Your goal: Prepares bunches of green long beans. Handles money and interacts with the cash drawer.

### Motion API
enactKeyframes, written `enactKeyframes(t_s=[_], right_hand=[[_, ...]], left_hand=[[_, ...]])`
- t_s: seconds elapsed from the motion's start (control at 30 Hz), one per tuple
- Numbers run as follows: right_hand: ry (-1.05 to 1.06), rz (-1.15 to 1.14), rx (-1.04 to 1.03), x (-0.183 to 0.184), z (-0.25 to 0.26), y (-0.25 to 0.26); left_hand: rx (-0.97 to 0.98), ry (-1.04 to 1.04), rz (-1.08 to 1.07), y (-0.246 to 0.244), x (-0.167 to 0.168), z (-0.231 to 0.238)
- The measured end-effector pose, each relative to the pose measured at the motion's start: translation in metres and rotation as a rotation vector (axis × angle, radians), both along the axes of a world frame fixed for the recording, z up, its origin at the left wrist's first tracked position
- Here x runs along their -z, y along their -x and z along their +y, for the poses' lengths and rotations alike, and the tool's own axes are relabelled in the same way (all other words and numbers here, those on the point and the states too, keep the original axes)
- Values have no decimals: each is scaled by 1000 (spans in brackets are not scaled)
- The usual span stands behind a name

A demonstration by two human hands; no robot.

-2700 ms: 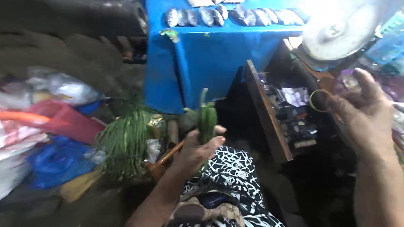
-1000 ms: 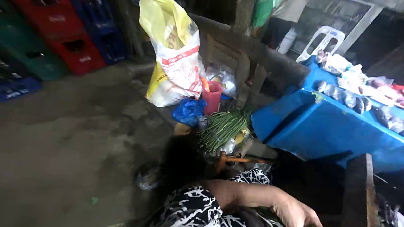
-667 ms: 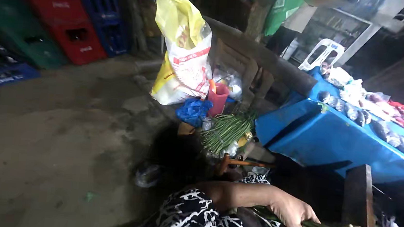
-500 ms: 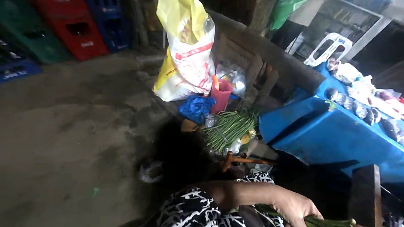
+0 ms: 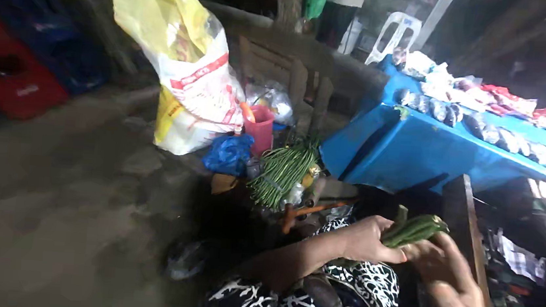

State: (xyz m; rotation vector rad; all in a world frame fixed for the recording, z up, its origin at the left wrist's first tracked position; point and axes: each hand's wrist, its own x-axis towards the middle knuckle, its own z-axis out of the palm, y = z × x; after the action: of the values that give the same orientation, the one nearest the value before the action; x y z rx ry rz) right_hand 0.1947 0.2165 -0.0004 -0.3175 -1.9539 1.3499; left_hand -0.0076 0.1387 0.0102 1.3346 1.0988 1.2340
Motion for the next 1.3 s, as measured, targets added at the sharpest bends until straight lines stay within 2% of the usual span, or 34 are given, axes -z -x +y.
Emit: enactKeyframes(t_s=[0.13, 0.3, 0.4, 0.5, 0.6, 0.7, 0.77, 0.9, 1.0, 1.07, 1.13, 1.2, 1.23, 1.3], right_hand=[[30, -47, 71, 12, -10, -1], [70, -50, 155, 5, -2, -16], [120, 46, 17, 4, 9, -32], [226, 294, -209, 2, 15, -39], [276, 332, -260, -11, 8, -43], [306, 311, -329, -16, 4, -43], [350, 310, -350, -13, -2, -37], [329, 299, -392, -13, -2, -38], [222, 296, -416, -33, -6, -48], [173, 215, -397, -45, -19, -50], [113, -15, -397, -57, -34, -49], [-33, -253, -362, -56, -38, -46], [-91, -294, -306, -43, -33, -46], [-73, -247, -130, -17, -16, -44]], left_hand=[[78, -21, -228, -10, 15, 9], [169, 29, -151, -22, 16, 15], [139, 61, -92, -23, 11, 18], [155, 12, -11, -28, 11, 17], [85, -94, 31, -31, 5, 15], [-14, -149, 155, -29, -3, 13], [-8, -190, 294, -30, -2, 15], [174, -111, 562, -30, -4, 19], [277, -81, 833, -30, -6, 22], [306, 11, 919, -33, -3, 26], [264, 105, 807, -29, 2, 31], [200, 167, 502, -19, 9, 33], [155, 153, 281, -13, 16, 32], [145, 57, -327, -6, 35, 29]])
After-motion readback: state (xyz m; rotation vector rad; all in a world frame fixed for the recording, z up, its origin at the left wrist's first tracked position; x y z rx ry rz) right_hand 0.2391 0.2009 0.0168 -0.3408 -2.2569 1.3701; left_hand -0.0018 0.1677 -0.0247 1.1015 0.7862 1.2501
